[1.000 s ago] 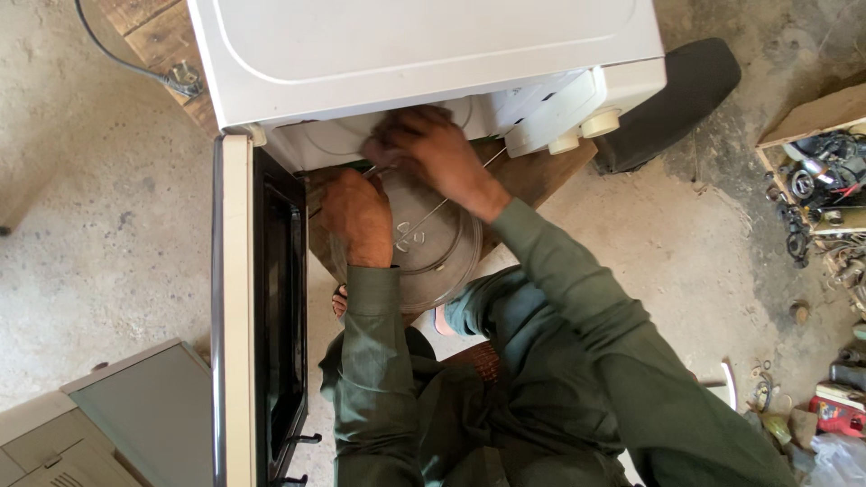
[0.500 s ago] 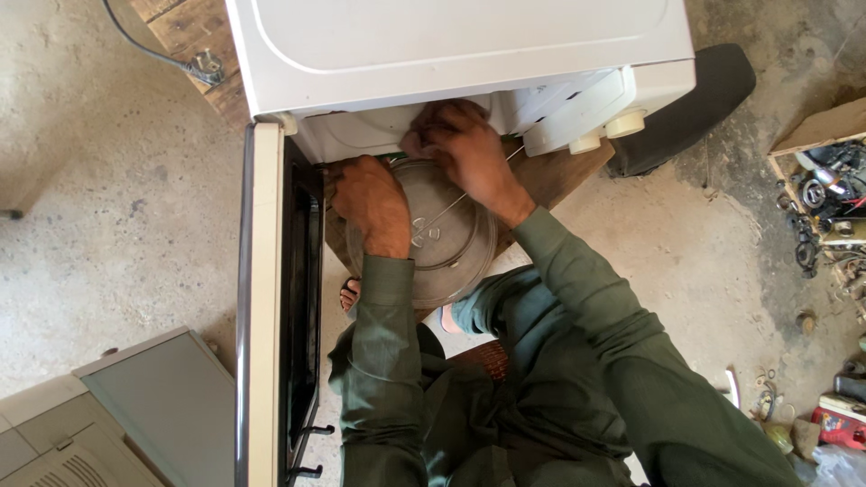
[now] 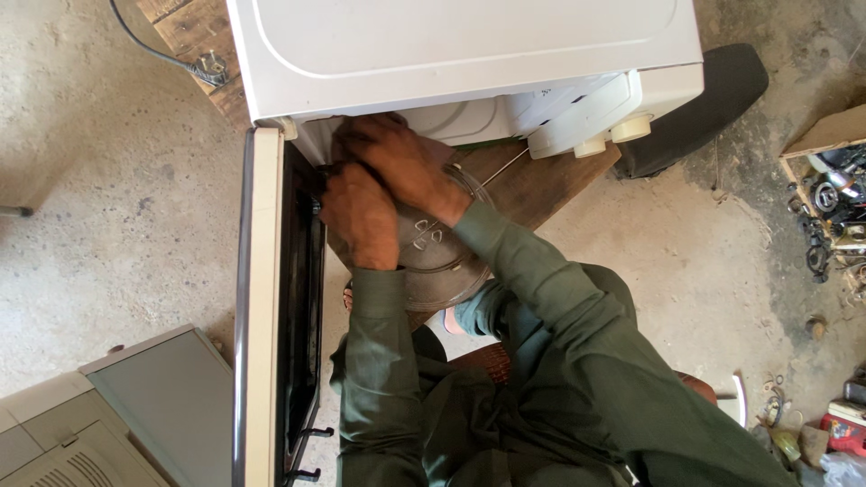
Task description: The person wipes the interior walls and ceiling of a white microwave using a cloth. They remove the glass turntable and wipe it, then continue wiping the interior surfaces and the control panel area.
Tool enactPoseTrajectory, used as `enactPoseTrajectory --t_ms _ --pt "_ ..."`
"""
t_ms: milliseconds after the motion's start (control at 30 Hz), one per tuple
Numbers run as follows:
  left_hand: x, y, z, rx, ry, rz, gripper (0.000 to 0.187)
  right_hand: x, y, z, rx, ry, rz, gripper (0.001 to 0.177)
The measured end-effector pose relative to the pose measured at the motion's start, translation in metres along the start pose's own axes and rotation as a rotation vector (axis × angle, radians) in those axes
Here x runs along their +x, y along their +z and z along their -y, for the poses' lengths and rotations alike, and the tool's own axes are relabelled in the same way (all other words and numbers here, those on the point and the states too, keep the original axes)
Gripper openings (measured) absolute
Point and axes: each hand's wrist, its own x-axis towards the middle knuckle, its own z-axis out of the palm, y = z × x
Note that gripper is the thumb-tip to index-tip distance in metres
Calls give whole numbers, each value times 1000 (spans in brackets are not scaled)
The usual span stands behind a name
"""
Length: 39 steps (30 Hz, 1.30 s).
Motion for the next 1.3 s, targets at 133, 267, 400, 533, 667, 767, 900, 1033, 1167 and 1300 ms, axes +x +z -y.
enactPoseTrajectory --t_ms 133,267,400,533,667,767,900,1033,1167,1300 --pt "-4 -5 1 22 10 -60 17 0 4 -2 82 4 7 30" --pt "-5 -8 -4 -25 21 -56 19 -7 -5 -10 34 -13 68 37" --pt "-5 -8 -8 -20 29 -27 18 -20 -21 -26 -25 -46 71 38" --pt "-3 -11 -12 -20 21 -29 23 -45 -53 -45 -46 -46 87 32" --pt "-6 -16 -15 34 90 -114 34 -72 -75 -60 -160 -28 47 30" --pt "-4 -19 -16 -9 25 37 31 -88 -82 -66 -255 23 35 29" --pt "-4 -28 -18 -34 3 127 34 -91 -82 -63 -345 64 4 31" --pt "-16 -44 -14 -54 67 25 36 -83 -84 -52 -196 98 -34 23" --pt "-16 -53 -12 -47 28 185 40 -70 -76 -42 -118 76 12 24" --pt "-13 -55 -9 -76 -35 391 31 -46 -48 -32 -120 11 48 30"
